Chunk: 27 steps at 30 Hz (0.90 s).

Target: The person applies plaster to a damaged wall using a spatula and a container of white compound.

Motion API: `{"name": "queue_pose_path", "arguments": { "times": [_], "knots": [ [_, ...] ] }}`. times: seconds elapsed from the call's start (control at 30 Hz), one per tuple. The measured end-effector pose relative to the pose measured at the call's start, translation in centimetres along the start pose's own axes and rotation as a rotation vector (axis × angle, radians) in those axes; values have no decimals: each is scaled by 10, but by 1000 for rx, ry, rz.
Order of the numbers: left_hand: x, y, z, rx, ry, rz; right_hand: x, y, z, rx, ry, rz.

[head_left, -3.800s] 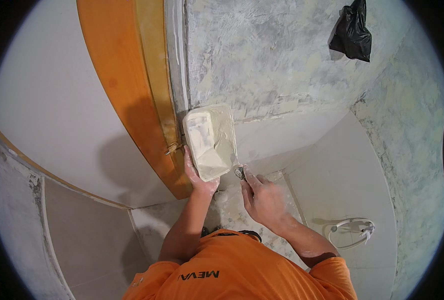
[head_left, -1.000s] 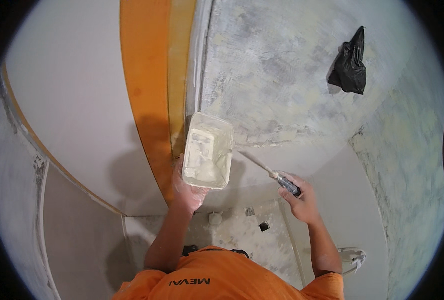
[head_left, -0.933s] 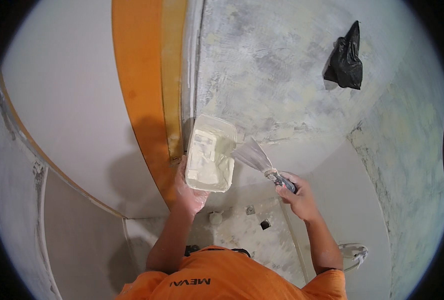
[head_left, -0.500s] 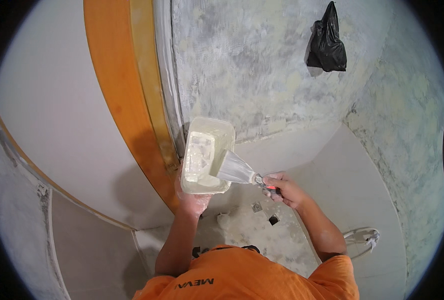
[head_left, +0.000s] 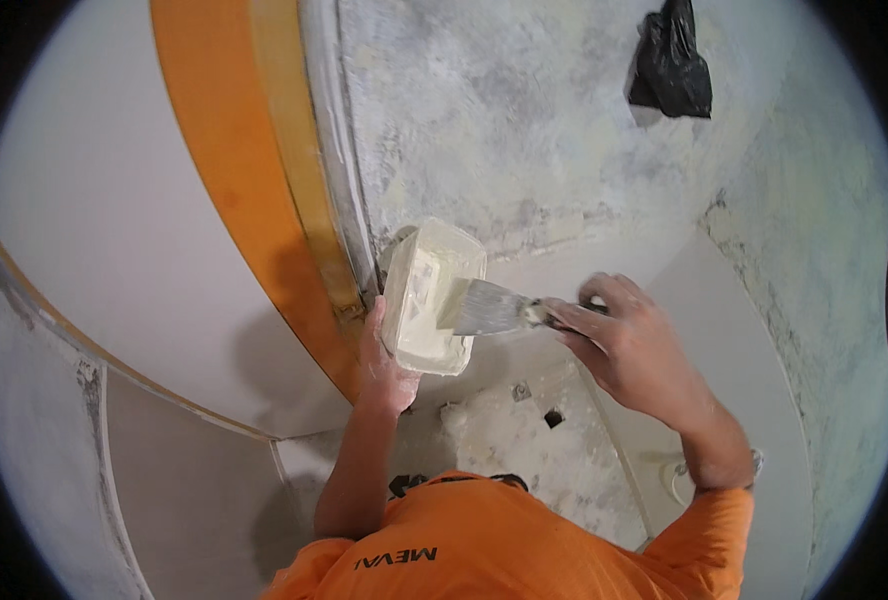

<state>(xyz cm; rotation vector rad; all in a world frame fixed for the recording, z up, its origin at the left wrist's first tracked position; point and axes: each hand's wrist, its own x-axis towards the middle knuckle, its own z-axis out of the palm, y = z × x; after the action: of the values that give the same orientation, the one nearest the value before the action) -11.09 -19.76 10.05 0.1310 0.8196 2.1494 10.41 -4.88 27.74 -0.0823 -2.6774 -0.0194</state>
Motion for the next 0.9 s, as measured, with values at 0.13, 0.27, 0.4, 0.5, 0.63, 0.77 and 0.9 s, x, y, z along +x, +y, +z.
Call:
{"name": "queue_pose_path", "arguments": {
  "times": [0.13,0.27,0.4,0.5,0.63,0.77,0.9],
  "knots": [
    [-1,-11,2,-11,-32,-79,12,-7,5,-137,-181,-125],
    [6,-23,-2,17,-34,-179,18,-2,16,-237,-387,-206],
    [13,-40,-21,58,-98,-309,37,13,29,-239,-593,-339],
    [20,-59,-33,-92,-60,-487,51,14,36,-241,-709,-350],
    [21,-69,-31,1,7,-547,60,17,38,-182,-831,-287],
    [25,-78,-50,-11,-26,-542,64,20,22,-162,-901,-287],
    [31,-67,-60,-139,-113,-488,47,48,17,-28,-831,-232]
  ]
}}
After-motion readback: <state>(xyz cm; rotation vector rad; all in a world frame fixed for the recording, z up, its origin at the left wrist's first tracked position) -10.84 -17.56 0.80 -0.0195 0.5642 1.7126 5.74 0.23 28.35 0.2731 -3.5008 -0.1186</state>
